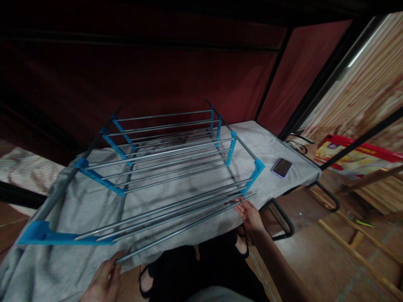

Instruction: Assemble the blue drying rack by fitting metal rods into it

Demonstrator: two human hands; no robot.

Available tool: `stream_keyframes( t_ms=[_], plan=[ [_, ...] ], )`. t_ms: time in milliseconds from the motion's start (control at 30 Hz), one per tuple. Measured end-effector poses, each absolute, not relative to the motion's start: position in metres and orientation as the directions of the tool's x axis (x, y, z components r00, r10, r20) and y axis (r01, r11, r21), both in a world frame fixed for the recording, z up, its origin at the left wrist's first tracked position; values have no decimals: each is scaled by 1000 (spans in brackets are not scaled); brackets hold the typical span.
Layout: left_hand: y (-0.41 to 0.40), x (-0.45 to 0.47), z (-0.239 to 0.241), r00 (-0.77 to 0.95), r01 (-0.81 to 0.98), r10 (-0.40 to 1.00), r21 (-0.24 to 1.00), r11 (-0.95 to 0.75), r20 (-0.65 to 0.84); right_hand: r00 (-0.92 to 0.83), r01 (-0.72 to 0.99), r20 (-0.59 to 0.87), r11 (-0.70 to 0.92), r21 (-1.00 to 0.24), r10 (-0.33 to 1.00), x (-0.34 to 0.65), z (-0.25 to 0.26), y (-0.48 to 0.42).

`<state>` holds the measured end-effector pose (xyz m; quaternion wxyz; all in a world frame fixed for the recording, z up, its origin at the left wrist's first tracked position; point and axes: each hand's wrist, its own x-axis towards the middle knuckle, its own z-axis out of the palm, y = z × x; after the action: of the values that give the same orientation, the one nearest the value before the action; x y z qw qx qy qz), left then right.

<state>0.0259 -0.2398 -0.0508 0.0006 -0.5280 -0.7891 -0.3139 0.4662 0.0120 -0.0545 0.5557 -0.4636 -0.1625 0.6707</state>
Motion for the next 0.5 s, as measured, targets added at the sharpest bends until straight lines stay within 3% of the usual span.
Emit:
stream_keyframes(
  t_ms=[133, 200, 333, 500],
  plan=[
    [-228, 50, -39, -759, 318, 651, 868, 380, -7, 28, -593, -469, -363, -719, 883, 464, -61, 1],
    [-224, 62, -33, -817, 13, 558, 962, 272, -146, 29, -569, -464, -367, -736, 885, 463, -62, -5],
    [-220, 83, -23, -800, -399, 489, 917, -4, -346, -25, -526, -454, -398, -752, 891, 463, -58, -11],
    [-211, 110, -17, -756, -536, 497, 839, -97, -425, -109, -413, -413, -419, -809, 904, 461, -59, -13]
  ],
)
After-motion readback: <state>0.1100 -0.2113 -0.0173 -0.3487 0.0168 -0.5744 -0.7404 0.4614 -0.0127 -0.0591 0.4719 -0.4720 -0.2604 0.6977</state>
